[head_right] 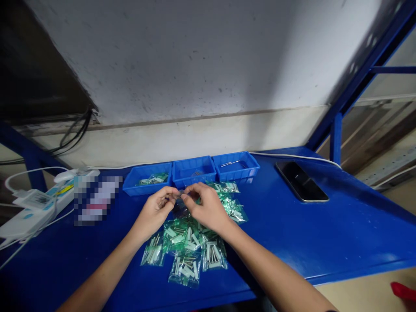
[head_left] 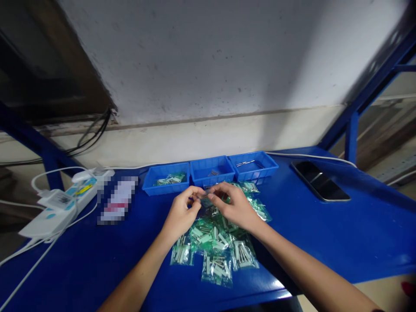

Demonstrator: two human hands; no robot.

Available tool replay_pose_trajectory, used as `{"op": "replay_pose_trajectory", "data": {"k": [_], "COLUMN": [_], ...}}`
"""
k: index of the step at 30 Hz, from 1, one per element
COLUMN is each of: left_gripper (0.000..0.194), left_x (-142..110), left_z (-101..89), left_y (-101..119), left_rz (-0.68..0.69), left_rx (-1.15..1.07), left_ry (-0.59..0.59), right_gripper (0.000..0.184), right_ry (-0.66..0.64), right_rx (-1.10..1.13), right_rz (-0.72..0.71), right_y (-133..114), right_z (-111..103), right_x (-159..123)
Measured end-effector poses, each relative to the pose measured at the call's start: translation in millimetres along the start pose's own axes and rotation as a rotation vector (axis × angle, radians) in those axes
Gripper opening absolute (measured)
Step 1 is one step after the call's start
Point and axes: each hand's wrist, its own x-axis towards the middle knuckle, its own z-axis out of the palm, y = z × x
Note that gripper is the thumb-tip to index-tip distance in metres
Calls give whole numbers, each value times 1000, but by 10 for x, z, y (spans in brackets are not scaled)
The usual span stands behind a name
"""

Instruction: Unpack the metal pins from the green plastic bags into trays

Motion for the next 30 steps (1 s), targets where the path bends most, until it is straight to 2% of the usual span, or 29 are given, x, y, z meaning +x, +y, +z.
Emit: {"op": "replay_pose_trajectory", "data": {"k": [2, 6, 10, 13, 15, 17, 19, 21, 23, 24, 25, 27, 30], "left_gripper": [19, 8, 13, 14, 10, 13, 19, 16, 14, 15, 16, 18, 13], "left_x": [1, 3, -2, -8, -9, -9, -8, -5, -1, 0, 1, 1, -2], "left_z": [-5, -20, -34, -32, -24, -17, -26, -56, -104, -129, -150, -172, -152], "left_y": [-8, -3, 31, 32, 19, 7, 5, 12, 17, 16, 11, -12, -72], "left_rz": [7, 85, 244, 284, 266, 207, 146, 120, 92, 63, 25, -52, -105], "left_rx": [-4, -42, -29, -12, 13, 49, 134, 293, 458, 516, 555, 589, 594], "left_ry": [17, 115, 245, 258, 261, 252, 194, 134, 109, 96, 70, -10, -82], "right_gripper": [20, 36, 28, 21, 15, 13, 12, 11, 12, 14, 17, 23, 27], "right_ry": [-13, -142, -202, -157, -63, 120, 374, 631, 794, 810, 771, 578, 290], "right_rx": [32, 216, 342, 459, 486, 413, 265, 78, -129, -231, -332, -493, -559], "right_rz": [5, 109, 156, 169, 143, 75, -27, -146, -246, -283, -309, -312, -249], "right_y": [-23, -47, -50, -41, -36, -37, -39, -30, 3, 29, 59, 123, 181], "right_z": [-25, -53, 14, 75, 60, -24, -158, -302, -404, -429, -433, -387, -245], "right_x": [-4, -10, -17, -14, -10, -11, -9, 15, 74, 112, 149, 201, 176]}}
